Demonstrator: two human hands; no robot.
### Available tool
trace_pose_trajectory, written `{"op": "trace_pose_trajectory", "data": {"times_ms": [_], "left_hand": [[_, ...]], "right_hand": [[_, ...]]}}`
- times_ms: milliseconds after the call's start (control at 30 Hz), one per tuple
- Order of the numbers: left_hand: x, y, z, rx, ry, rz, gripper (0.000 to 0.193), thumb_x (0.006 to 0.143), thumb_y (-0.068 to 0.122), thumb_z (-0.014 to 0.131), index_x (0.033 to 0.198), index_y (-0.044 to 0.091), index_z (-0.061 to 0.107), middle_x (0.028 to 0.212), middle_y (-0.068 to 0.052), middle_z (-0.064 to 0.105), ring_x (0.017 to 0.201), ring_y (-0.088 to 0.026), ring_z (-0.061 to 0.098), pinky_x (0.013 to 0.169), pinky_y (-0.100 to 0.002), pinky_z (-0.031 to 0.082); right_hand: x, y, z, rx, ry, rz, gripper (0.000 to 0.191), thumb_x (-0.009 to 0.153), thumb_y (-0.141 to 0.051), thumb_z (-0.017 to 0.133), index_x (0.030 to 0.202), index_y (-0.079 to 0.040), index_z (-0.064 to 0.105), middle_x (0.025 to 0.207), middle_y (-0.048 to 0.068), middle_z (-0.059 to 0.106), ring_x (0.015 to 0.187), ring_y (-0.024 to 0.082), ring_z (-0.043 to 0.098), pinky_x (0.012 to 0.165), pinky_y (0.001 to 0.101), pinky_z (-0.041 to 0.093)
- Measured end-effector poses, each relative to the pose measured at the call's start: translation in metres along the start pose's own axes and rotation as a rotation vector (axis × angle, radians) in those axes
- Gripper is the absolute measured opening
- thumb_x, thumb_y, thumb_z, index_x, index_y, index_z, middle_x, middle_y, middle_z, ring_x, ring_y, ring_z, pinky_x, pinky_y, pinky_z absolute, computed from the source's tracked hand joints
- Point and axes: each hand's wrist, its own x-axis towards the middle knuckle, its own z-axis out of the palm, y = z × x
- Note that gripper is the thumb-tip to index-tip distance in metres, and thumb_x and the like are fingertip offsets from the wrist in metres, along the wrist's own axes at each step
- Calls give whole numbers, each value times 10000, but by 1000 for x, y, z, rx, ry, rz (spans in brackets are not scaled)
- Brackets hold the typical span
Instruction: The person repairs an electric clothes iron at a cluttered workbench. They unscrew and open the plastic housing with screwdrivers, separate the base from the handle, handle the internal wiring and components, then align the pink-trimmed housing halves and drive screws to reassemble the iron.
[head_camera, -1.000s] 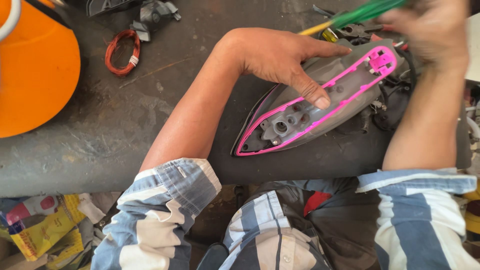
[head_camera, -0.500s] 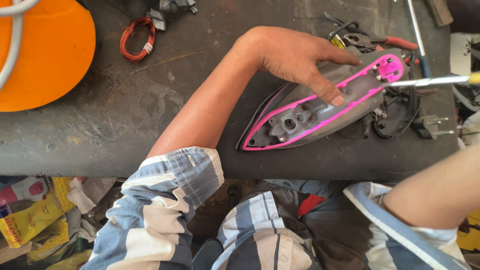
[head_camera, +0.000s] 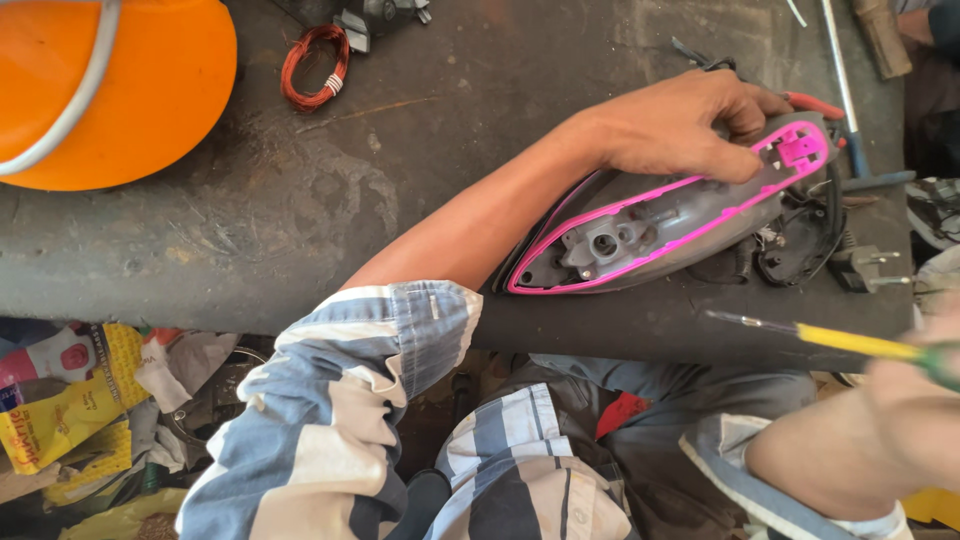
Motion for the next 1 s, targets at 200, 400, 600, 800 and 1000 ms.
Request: {"op": "trace_pose_trajectory", "data": {"times_ms": [200, 400, 600, 800, 1000], "left_hand": [[6, -16, 13, 36, 150, -100, 324, 655, 325, 726, 564, 16, 694, 1133, -165, 765, 947, -206, 751, 726, -333, 581], [6, -27, 15, 102, 193, -163, 471, 709, 430, 764, 561, 7, 621, 1123, -152, 769, 951, -211, 759, 712, -332, 577], [4, -36, 15, 64, 201, -75, 457, 728, 416, 760, 548, 14, 640, 1124, -164, 787, 1204, -217, 714, 769, -317, 609], [6, -37, 15, 83, 184, -66, 481, 747, 417, 760, 548, 5, 613, 1122, -159, 793, 1170, -185, 737, 745, -317, 605], [9, -29, 14, 163, 165, -11, 473, 760, 416, 740, 655, -37, 655, 1194, -187, 763, 973, -197, 739, 813, -339, 581]], "right_hand": [[26, -49, 53, -122, -704, -144, 220, 831, -102, 873, 992, -73, 727, 954, 86, 694, 799, 204, 699, 653, 301, 546], [23, -64, 89, -185, -970, -110, 216, 817, -80, 865, 990, -70, 736, 942, 74, 705, 761, 217, 705, 668, 314, 553], [12, -71, 87, -224, -912, -88, 199, 875, -93, 842, 1036, -90, 727, 970, 58, 696, 774, 210, 706, 674, 306, 547], [7, -77, 98, -383, -961, -195, 219, 821, -156, 856, 998, -107, 737, 827, 61, 687, 687, 262, 669, 610, 374, 512], [14, -84, 98, -482, -981, -282, 245, 773, -179, 831, 962, -100, 696, 775, 47, 685, 667, 238, 684, 581, 378, 524]]}}
